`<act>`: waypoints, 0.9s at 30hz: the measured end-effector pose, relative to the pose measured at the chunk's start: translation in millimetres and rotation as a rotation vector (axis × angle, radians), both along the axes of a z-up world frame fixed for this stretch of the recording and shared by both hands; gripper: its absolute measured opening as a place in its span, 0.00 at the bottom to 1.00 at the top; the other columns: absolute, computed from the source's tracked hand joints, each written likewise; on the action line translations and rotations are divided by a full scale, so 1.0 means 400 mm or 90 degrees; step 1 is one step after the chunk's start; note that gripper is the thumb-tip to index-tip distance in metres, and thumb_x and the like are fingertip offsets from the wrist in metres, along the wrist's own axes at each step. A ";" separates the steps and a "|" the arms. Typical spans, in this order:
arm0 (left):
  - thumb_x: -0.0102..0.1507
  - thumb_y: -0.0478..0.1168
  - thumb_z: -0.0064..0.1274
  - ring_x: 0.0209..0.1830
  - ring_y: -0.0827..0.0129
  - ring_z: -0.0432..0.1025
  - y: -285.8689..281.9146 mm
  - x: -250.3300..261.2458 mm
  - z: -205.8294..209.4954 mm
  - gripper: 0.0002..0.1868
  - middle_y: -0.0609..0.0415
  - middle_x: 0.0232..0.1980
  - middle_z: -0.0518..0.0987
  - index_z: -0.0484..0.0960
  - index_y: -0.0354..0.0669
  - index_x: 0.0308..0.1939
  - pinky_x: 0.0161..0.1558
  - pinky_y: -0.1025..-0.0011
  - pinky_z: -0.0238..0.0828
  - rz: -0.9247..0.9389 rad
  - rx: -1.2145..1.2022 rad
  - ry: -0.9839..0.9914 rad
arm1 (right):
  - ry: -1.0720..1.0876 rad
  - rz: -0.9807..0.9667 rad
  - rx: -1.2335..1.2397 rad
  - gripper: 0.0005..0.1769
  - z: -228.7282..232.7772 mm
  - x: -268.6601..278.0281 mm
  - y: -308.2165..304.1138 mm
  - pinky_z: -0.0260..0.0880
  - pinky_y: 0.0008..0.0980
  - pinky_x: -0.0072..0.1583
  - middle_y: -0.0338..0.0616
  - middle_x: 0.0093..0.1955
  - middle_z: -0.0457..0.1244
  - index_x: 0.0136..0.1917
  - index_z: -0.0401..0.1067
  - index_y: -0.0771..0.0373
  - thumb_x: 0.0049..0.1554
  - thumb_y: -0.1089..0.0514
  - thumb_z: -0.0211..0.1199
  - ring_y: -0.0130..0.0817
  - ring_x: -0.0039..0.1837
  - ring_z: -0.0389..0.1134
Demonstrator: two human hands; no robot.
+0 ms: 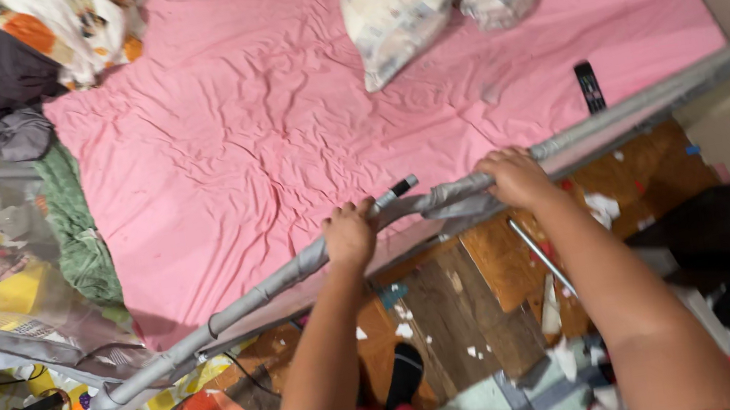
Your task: The person connects metal poles to a bed frame by hand, then uses a broom and dustpan to sweep debris from the floor into the pan.
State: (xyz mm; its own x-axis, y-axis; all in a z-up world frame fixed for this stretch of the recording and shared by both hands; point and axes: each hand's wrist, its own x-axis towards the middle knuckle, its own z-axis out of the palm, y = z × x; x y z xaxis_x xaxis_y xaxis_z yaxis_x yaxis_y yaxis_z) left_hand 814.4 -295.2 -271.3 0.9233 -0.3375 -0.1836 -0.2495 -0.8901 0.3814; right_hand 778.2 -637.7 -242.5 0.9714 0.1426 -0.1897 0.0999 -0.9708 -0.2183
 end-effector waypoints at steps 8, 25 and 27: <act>0.61 0.53 0.58 0.64 0.58 0.70 -0.023 -0.072 0.031 0.28 0.55 0.62 0.77 0.75 0.62 0.66 0.62 0.46 0.62 -0.139 0.027 0.206 | -0.010 -0.078 -0.021 0.24 0.023 -0.091 0.035 0.49 0.45 0.76 0.38 0.57 0.65 0.55 0.77 0.48 0.44 0.61 0.73 0.40 0.67 0.61; 0.64 0.70 0.47 0.55 0.51 0.76 -0.194 -0.205 0.085 0.32 0.46 0.52 0.83 0.83 0.52 0.58 0.54 0.57 0.71 -0.047 -0.162 0.288 | -0.043 -0.096 -0.040 0.24 0.022 -0.258 0.091 0.50 0.43 0.74 0.42 0.57 0.64 0.56 0.77 0.50 0.46 0.64 0.63 0.44 0.67 0.59; 0.63 0.69 0.50 0.50 0.53 0.78 -0.204 -0.216 0.088 0.30 0.46 0.47 0.85 0.86 0.52 0.53 0.52 0.59 0.73 -0.020 -0.162 0.299 | -0.040 -0.105 -0.030 0.22 0.009 -0.272 0.107 0.51 0.43 0.74 0.42 0.57 0.63 0.57 0.77 0.50 0.49 0.63 0.59 0.45 0.67 0.59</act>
